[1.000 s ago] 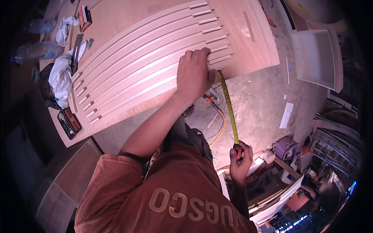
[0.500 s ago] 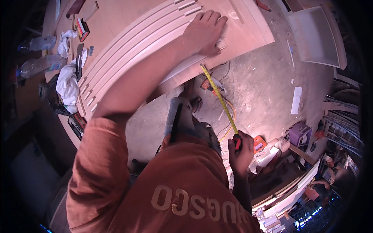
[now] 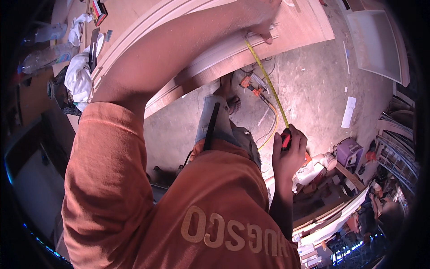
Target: The person inserts small wooden dowels into pre-drilled holes on several wooden slats by hand and then uses a measuring tape to measure the distance between slats on a larger wooden board.
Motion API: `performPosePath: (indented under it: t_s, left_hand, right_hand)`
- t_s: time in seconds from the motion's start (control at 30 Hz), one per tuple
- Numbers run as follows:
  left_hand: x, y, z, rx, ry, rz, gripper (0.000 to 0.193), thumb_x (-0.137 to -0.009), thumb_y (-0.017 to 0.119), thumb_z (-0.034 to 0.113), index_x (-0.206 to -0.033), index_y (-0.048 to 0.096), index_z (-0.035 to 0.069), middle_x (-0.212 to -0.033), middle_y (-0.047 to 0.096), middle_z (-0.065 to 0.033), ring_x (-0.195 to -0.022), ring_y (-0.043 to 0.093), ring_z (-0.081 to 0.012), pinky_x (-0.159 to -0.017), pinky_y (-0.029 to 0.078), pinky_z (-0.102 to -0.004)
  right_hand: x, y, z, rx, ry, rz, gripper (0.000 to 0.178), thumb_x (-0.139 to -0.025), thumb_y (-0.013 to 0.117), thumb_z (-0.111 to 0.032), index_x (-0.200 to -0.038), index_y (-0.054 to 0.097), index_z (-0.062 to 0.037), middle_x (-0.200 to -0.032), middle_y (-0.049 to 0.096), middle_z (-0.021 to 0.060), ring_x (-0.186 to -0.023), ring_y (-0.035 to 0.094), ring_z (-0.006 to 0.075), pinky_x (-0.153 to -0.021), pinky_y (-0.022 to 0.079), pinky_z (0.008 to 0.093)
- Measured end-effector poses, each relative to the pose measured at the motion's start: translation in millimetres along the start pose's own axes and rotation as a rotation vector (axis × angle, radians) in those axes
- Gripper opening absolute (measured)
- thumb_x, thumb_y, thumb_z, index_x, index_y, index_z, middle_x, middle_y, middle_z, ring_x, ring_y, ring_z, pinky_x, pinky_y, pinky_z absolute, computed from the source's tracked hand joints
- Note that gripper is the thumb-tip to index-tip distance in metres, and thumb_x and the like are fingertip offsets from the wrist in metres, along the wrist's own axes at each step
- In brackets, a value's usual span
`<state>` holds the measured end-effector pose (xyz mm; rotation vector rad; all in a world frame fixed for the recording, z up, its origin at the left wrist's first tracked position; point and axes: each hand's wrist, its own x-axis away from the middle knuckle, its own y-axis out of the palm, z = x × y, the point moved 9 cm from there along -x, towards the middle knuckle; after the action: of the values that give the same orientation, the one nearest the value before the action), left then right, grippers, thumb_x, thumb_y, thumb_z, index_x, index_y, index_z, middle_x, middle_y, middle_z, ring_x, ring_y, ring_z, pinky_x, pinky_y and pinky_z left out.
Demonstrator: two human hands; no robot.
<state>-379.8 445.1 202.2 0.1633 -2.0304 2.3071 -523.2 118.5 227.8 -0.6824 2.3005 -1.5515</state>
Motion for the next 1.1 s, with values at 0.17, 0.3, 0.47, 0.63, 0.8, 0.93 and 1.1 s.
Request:
performPosePath:
  t_s: [0.17, 0.3, 0.47, 0.63, 0.8, 0.93, 1.1]
  left_hand:
    - [9, -6, 1, 0.030, 0.020, 0.072, 0.115, -0.060, 0.097, 0.055, -0.138, 0.047, -0.013, -0.134, 0.054, -0.0280, -0.129, 0.050, -0.0429, -0.110, 0.047, -0.0498]
    - [1, 2, -4, 0.063, -0.005, 0.012, 0.116, -0.058, 0.099, 0.051, -0.141, 0.045, -0.009, -0.134, 0.053, -0.0275, -0.131, 0.050, -0.0427, -0.107, 0.049, -0.0510]
    - [4, 3, -8, 0.156, -0.059, 0.050, 0.115, -0.055, 0.102, 0.045, -0.142, 0.044, -0.003, -0.137, 0.051, -0.0265, -0.132, 0.050, -0.0423, -0.104, 0.051, -0.0546]
    - [1, 7, -10, 0.195, -0.102, 0.012, 0.115, -0.054, 0.102, 0.040, -0.143, 0.043, 0.000, -0.140, 0.046, -0.0234, -0.134, 0.047, -0.0408, -0.103, 0.050, -0.0564]
    - [-2, 10, -11, 0.206, -0.107, 0.036, 0.117, -0.053, 0.103, 0.039, -0.146, 0.042, 0.001, -0.142, 0.044, -0.0225, -0.136, 0.044, -0.0393, -0.103, 0.049, -0.0565]
    - [6, 8, -10, 0.298, -0.077, 0.108, 0.120, -0.052, 0.104, 0.038, -0.148, 0.040, 0.003, -0.144, 0.042, -0.0217, -0.137, 0.043, -0.0388, -0.103, 0.047, -0.0586]
    - [0, 9, -9, 0.258, -0.100, 0.045, 0.127, -0.052, 0.105, 0.041, -0.153, 0.036, 0.004, -0.147, 0.040, -0.0215, -0.140, 0.042, -0.0391, -0.105, 0.046, -0.0600]
  right_hand:
    - [-3, 9, -2, -0.012, 0.005, 0.038, 0.045, -0.093, 0.077, -0.028, -0.131, 0.068, -0.0064, -0.115, 0.066, 0.0137, -0.103, 0.069, 0.0345, -0.081, 0.057, 0.0452]
    - [-9, 15, -6, -0.007, 0.041, 0.003, 0.041, -0.094, 0.077, -0.027, -0.127, 0.068, -0.0041, -0.111, 0.067, 0.0136, -0.100, 0.069, 0.0339, -0.079, 0.057, 0.0450]
    - [-11, 19, -1, -0.056, 0.060, -0.003, 0.037, -0.097, 0.076, -0.027, -0.123, 0.069, -0.0015, -0.106, 0.067, 0.0164, -0.096, 0.070, 0.0337, -0.081, 0.056, 0.0435]
    - [-8, 24, -4, -0.091, 0.041, -0.027, 0.036, -0.098, 0.076, -0.026, -0.122, 0.068, 0.0000, -0.105, 0.068, 0.0166, -0.095, 0.069, 0.0334, -0.081, 0.055, 0.0432]
    - [-4, 29, -11, -0.131, 0.032, -0.053, 0.034, -0.098, 0.075, -0.023, -0.121, 0.068, 0.0011, -0.103, 0.068, 0.0167, -0.094, 0.068, 0.0330, -0.082, 0.054, 0.0426]
    - [-3, 31, -13, -0.133, 0.059, -0.073, 0.033, -0.099, 0.074, -0.022, -0.121, 0.068, 0.0014, -0.102, 0.068, 0.0166, -0.093, 0.067, 0.0326, -0.082, 0.054, 0.0423]
    - [-3, 31, -14, -0.113, 0.032, -0.078, 0.033, -0.100, 0.074, -0.023, -0.121, 0.068, 0.0016, -0.102, 0.067, 0.0166, -0.092, 0.067, 0.0325, -0.082, 0.054, 0.0420]
